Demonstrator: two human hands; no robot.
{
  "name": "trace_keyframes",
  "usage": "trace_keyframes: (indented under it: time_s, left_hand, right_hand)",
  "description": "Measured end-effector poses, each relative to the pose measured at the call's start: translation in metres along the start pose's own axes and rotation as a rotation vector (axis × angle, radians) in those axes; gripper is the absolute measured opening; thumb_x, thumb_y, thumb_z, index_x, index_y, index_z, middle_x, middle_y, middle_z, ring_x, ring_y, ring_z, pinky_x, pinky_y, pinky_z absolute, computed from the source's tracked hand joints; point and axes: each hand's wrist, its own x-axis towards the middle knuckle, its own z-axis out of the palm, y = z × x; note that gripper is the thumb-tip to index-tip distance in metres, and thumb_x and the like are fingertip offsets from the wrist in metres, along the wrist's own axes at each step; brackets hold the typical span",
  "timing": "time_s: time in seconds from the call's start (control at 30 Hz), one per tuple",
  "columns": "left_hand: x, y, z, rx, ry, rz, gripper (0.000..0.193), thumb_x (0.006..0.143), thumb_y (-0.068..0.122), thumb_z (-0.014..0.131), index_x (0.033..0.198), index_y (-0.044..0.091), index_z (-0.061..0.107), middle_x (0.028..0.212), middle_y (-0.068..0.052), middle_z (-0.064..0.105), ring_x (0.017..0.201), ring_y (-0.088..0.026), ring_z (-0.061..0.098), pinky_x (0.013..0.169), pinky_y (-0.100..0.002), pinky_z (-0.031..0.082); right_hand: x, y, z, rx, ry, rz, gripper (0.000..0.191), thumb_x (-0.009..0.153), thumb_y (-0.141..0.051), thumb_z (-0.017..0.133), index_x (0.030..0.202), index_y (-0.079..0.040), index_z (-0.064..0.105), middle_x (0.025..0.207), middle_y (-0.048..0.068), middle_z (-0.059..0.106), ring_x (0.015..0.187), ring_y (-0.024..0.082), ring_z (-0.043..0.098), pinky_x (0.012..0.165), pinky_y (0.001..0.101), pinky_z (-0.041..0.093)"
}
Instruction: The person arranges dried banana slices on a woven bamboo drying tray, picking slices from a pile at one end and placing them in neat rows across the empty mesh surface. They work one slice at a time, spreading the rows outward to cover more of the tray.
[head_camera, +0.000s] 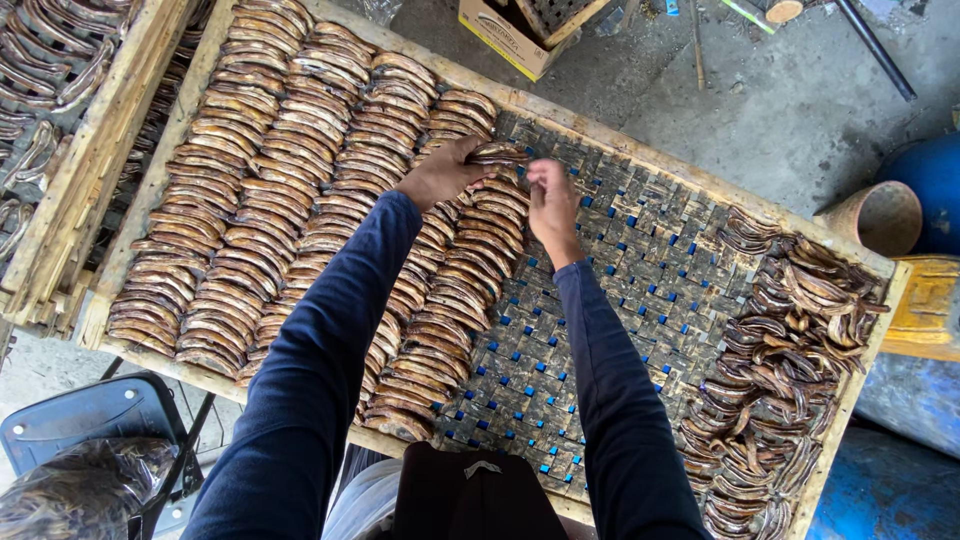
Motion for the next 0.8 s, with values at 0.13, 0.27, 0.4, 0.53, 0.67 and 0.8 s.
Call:
trace_keyframes:
  time_s: [0.13, 0.27, 0.4, 0.53, 0.67, 0.8]
  left_hand:
    - [0.011, 0.006, 0.010, -0.105, -0.052, 0.062, 0.015, 0.098, 0.010, 0.068, 0.110, 0.001, 0.064, 0.094, -0.005, 0.071, 0.083, -0.014, 0.063, 0.076, -0.034, 0.054]
    - [0.026, 0.007, 0.016, 0.325, 0.052, 0.077, 0.024, 0.092, 0.009, 0.069, 0.115, 0.004, 0.063, 0.096, -0.011, 0.070, 0.086, -0.024, 0.068, 0.080, -0.041, 0.055]
    - [0.031, 0.002, 0.027, 0.664, 0.264, 0.304, 0.034, 0.081, 0.000, 0.071, 0.115, 0.006, 0.065, 0.103, -0.021, 0.068, 0.093, -0.040, 0.068, 0.081, -0.050, 0.054]
    - [0.031, -0.003, 0.037, 0.865, 0.249, 0.230, 0.026, 0.089, -0.001, 0.065, 0.114, 0.008, 0.065, 0.104, -0.019, 0.070, 0.100, -0.039, 0.071, 0.083, -0.052, 0.056]
    - [0.030, 0.004, 0.035, 0.823, 0.241, 0.204, 0.027, 0.086, 0.008, 0.069, 0.112, 0.009, 0.063, 0.100, -0.017, 0.071, 0.093, -0.036, 0.072, 0.078, -0.049, 0.058]
    - [0.029, 0.010, 0.024, 0.697, 0.115, 0.090, 0.031, 0.093, 0.016, 0.069, 0.121, 0.009, 0.058, 0.092, -0.017, 0.072, 0.087, -0.035, 0.071, 0.077, -0.050, 0.056]
  right_hand:
    - [0.011, 0.001, -0.011, 0.514, -0.012, -0.075, 0.031, 0.111, -0.007, 0.060, 0.137, -0.017, 0.046, 0.123, 0.013, 0.064, 0.118, 0.025, 0.067, 0.103, 0.0418, 0.057]
    - [0.016, -0.007, -0.012, 0.110, -0.060, 0.095, 0.032, 0.100, -0.010, 0.064, 0.127, -0.016, 0.047, 0.109, 0.009, 0.071, 0.094, 0.023, 0.075, 0.079, 0.0393, 0.062]
    - [0.013, -0.012, -0.007, -0.124, 0.047, 0.050, 0.027, 0.098, -0.007, 0.070, 0.120, -0.013, 0.054, 0.106, 0.014, 0.072, 0.094, 0.030, 0.075, 0.078, 0.0441, 0.060]
    - [0.007, -0.011, -0.003, -0.272, 0.123, -0.140, 0.032, 0.093, 0.000, 0.071, 0.118, -0.007, 0.055, 0.115, 0.021, 0.069, 0.099, 0.040, 0.071, 0.080, 0.0482, 0.058]
    - [0.008, -0.005, -0.003, -0.270, 0.084, -0.085, 0.033, 0.088, -0.003, 0.074, 0.115, -0.008, 0.056, 0.109, 0.017, 0.069, 0.096, 0.033, 0.073, 0.082, 0.0441, 0.061]
    - [0.015, -0.002, -0.007, -0.215, 0.044, -0.065, 0.024, 0.096, -0.007, 0.073, 0.115, -0.012, 0.060, 0.111, 0.010, 0.070, 0.095, 0.024, 0.075, 0.080, 0.0375, 0.062]
